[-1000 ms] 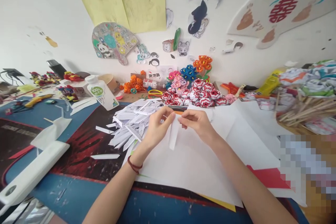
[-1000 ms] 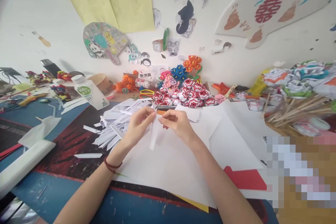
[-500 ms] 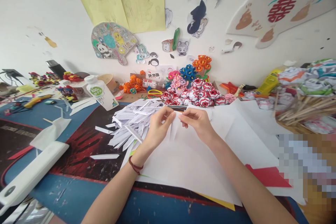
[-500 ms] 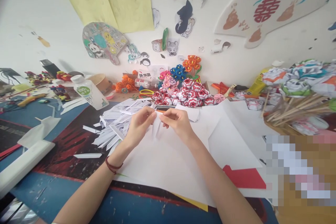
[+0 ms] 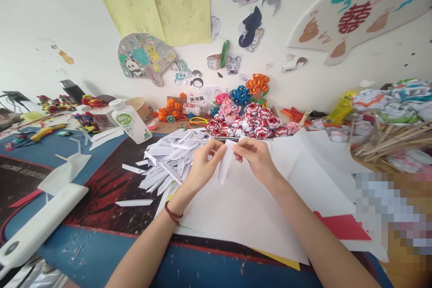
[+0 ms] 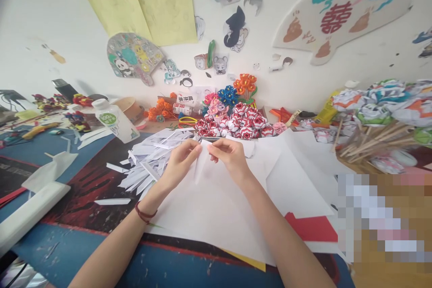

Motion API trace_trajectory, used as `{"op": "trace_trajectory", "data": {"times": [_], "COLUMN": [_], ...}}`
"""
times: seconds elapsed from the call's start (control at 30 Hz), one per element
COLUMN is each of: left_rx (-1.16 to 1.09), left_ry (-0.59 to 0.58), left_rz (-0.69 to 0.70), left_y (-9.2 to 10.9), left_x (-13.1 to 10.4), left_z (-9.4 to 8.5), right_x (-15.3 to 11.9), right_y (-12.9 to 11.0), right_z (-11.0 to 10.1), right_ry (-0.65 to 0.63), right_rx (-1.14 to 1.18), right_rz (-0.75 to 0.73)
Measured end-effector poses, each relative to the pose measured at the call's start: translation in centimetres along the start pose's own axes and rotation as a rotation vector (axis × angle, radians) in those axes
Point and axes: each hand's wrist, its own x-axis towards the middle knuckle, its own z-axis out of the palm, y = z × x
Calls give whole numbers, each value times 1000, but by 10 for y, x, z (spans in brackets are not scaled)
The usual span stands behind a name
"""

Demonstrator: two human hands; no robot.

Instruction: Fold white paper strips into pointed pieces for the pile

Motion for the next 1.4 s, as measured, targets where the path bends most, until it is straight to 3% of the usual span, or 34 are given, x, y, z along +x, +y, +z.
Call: {"op": "trace_trajectory", "data": {"times": [0.43, 0.67, 0.87, 1.23, 1.4], "left_rx": [26, 50, -22, 13, 4], "left_ry": [-17, 75, 16, 58, 13], "left_rz": [-24, -15, -45, -27, -70], "left_y": [1, -2, -5, -5, -6], "left_x": [-1, -2, -1, -1, -2], "left_z": [1, 1, 2, 2, 0], "right_x": [0, 0, 2, 2, 2], "right_y": [-1, 2, -1, 0, 1], "right_z": [0, 1, -2, -3, -3], "right_ry": [65, 63, 98, 101, 111], "right_rx": [56, 81, 80, 0, 3], "right_rz": [64, 59, 46, 12, 12]}}
